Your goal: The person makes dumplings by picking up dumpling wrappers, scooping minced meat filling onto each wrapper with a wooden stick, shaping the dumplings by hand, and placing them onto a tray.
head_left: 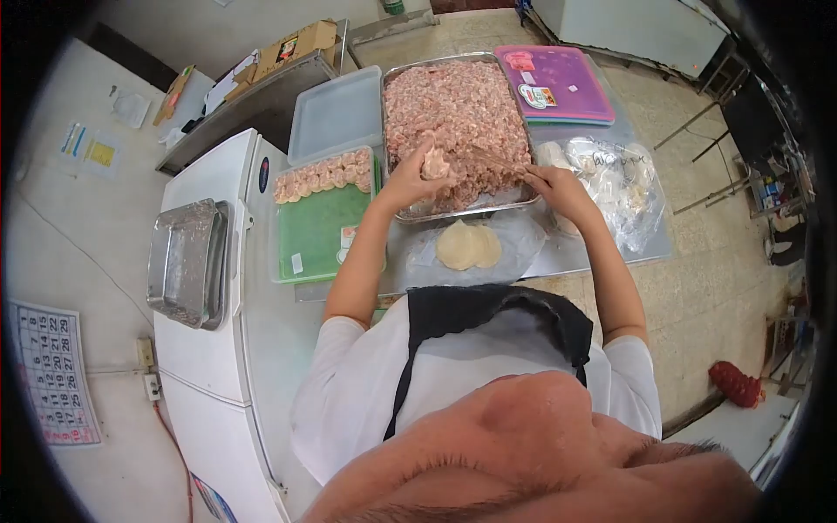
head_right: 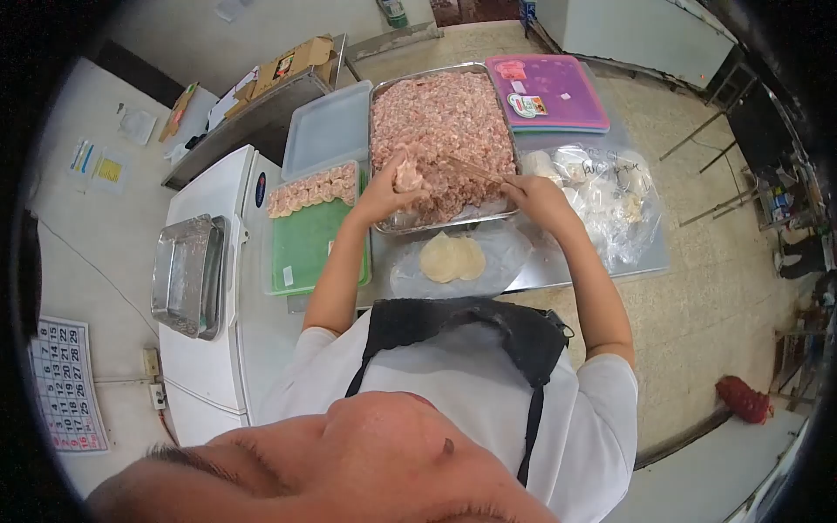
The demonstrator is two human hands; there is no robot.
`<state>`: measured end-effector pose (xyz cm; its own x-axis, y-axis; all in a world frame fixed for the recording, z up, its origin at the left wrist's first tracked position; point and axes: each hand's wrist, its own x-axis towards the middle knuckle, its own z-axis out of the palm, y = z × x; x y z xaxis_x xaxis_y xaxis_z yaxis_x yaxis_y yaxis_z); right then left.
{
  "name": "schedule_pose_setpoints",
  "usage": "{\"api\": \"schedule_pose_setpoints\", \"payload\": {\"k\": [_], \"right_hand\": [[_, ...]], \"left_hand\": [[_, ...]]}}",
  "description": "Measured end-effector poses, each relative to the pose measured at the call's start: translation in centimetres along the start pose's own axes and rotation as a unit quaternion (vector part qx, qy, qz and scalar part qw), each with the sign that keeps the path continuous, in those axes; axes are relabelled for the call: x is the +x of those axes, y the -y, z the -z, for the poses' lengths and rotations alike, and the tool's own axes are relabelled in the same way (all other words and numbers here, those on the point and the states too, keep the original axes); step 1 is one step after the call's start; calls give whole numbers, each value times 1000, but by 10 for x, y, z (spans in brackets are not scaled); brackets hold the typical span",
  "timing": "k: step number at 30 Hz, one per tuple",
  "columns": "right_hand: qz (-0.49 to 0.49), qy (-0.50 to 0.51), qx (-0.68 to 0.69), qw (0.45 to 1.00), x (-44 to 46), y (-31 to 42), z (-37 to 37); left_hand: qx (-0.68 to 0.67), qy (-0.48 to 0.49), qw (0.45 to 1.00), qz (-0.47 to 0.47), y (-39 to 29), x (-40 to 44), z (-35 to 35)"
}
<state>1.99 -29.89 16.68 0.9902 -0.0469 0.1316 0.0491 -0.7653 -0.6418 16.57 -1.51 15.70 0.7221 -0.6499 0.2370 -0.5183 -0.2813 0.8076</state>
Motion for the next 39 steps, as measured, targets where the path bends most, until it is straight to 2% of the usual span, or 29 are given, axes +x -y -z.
{"api": "schedule_pose_setpoints", "payload": {"k": [1,3,7,8,10,12,13,15,16,19,20,23,26,27,28,31,32,35,36,38,39], "right_hand": [[-8,28,47,998,-4,11,14],[-25,84,143,986,-8,34,31],[129,74,132,980,6,14,-15],[176,77,131,973,13,4,-9],[165,44,0,985,19,3,14],[169,-26,-117,978,18,15,24],[173,-29,-106,979,15,23,19],[177,-31,-83,980,11,31,5],[167,-7,-94,981,20,6,-20],[82,57,-233,967,35,-36,-24],[75,80,-187,976,34,-42,-18],[28,69,-109,991,19,-21,17],[100,69,72,990,8,27,32],[121,73,133,981,6,41,28],[170,68,112,977,9,42,7],[193,79,35,977,17,55,-14],[255,29,22,966,21,56,-5],[137,50,-92,985,12,105,18],[215,-4,-28,976,10,109,4],[211,22,-35,977,13,108,-31],[211,35,-37,976,15,114,-42]], "left_hand": [[71,-61,993,-78,4,0,-3],[62,-20,997,-45,-30,0,-1],[57,74,995,-18,-48,10,0],[72,58,995,-18,-50,10,-3],[104,27,994,-20,-53,9,-11],[10,-19,1000,21,-35,10,-22],[-39,-42,998,41,-27,10,-26],[-43,-16,996,81,-12,14,-26],[-47,-2,994,102,-8,10,-26],[23,-67,994,87,-14,-6,-28],[-102,0,979,179,-17,-10,-20],[-124,-44,989,68,-43,-20,-6],[41,-70,996,-43,-42,-22,6],[46,-72,996,-31,-41,-25,9],[50,-73,996,-19,-39,-28,12],[71,-80,994,10,-30,-39,23],[79,-86,993,19,-26,-42,29],[88,-61,993,47,-11,-55,47],[40,-52,996,55,-9,-59,52],[-57,-36,995,69,-9,-63,60],[-14,-25,998,57,-5,-66,65]]}}
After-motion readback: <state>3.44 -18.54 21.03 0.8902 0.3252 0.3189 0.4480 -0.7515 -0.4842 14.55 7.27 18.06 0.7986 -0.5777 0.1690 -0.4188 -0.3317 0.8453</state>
